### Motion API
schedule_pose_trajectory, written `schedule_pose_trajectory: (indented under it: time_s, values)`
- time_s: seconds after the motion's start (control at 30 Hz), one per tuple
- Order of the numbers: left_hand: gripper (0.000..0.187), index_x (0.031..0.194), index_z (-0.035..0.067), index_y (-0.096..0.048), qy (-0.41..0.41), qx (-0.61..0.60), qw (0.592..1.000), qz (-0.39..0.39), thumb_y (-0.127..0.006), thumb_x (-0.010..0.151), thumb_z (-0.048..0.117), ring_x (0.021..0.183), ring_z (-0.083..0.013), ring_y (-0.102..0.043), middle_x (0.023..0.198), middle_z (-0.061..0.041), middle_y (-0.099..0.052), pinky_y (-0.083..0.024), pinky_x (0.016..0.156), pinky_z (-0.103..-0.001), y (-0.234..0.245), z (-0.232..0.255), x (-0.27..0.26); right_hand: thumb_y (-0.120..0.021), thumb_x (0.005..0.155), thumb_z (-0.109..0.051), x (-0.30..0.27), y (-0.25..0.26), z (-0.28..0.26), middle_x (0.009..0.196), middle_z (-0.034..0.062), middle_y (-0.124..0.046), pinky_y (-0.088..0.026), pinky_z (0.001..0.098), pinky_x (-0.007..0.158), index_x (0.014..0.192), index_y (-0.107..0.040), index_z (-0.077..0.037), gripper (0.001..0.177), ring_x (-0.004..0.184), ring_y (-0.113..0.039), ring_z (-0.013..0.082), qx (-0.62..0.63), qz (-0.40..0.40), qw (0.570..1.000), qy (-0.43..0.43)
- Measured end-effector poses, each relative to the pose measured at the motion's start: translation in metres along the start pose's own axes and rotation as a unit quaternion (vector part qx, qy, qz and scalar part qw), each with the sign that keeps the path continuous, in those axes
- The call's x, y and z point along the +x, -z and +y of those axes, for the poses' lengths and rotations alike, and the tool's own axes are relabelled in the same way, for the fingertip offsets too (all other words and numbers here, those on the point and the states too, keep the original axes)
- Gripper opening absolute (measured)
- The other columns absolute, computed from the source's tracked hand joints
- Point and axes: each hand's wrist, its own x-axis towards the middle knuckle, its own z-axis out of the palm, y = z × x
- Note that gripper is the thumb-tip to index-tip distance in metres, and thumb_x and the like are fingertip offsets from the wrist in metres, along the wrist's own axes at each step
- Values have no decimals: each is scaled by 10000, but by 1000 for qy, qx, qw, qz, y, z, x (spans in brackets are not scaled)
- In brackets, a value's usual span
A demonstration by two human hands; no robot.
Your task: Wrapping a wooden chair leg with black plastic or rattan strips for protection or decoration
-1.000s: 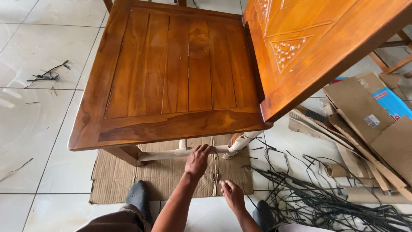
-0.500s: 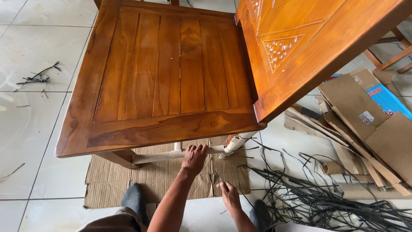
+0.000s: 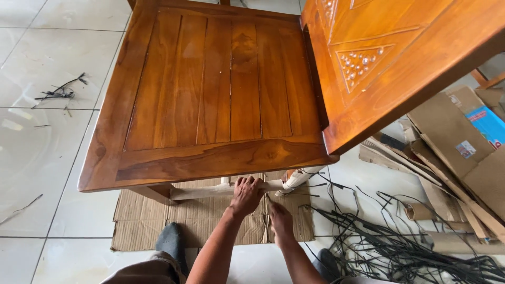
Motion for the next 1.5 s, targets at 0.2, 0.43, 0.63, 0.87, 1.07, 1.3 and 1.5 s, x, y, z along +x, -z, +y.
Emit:
schedule_pose_trajectory:
  time_s: [0.2,0.43,0.63,0.87,1.07,1.3,1.5]
  values:
    - [271,1067,124,-630,18,-25,1000,4,-723,844,246,1052,-308,-579,1077,-95,-631,-365,992,-493,5,1,2,-688,948,-294,52,-15,-2,597,-25,-478,-166,262,374,779,-632,-138,237,419,-251,77,136,-26,990,11]
    - [175,1018,155,-679,53,-40,998,-14,-693,890,274,1017,-282,-602,1044,-52,-674,-383,949,-471,13,4,7,-773,877,-421,47,-29,1,660,-33,-458,-183,243,431,780,-619,-140,334,504,-302,67,211,-64,974,55]
    - [153,920,272,-801,99,-39,993,-56,-671,898,350,857,-235,-638,899,8,-705,-384,900,-451,15,7,15,-782,916,-267,58,-31,-7,650,-13,-527,-209,229,345,869,-690,-97,199,430,-340,47,251,-51,966,42]
    - [409,1078,138,-708,236,-80,963,-103,-567,908,483,964,-347,-647,1044,-110,-742,-352,970,-549,-18,-5,26,-715,969,-255,75,-22,-6,550,-98,-427,-157,219,333,774,-613,-153,241,396,-260,21,269,-170,948,-8]
    - [566,1332,179,-621,304,-40,948,-83,-551,903,542,1230,-349,-571,1339,-115,-652,-241,1124,-575,-55,-13,32,-656,1004,-289,83,-19,-4,616,-84,-382,-137,230,394,877,-566,-168,198,454,-239,25,244,-198,949,3]
    - [822,1533,149,-418,317,-34,946,-57,-434,917,691,1323,-358,-483,1498,-144,-523,-250,1091,-587,-63,-13,39,-657,1003,-256,84,-15,-5,628,-75,-404,-123,226,399,931,-560,-190,138,456,-255,26,245,-190,951,-11]
    - [739,1385,132,-585,305,-47,951,-2,-478,878,659,1200,-386,-549,1358,-157,-633,-266,1052,-601,-79,-19,33,-681,1004,-305,69,-17,-16,592,-76,-373,-103,234,403,941,-598,-199,149,445,-233,28,213,-165,963,-19]
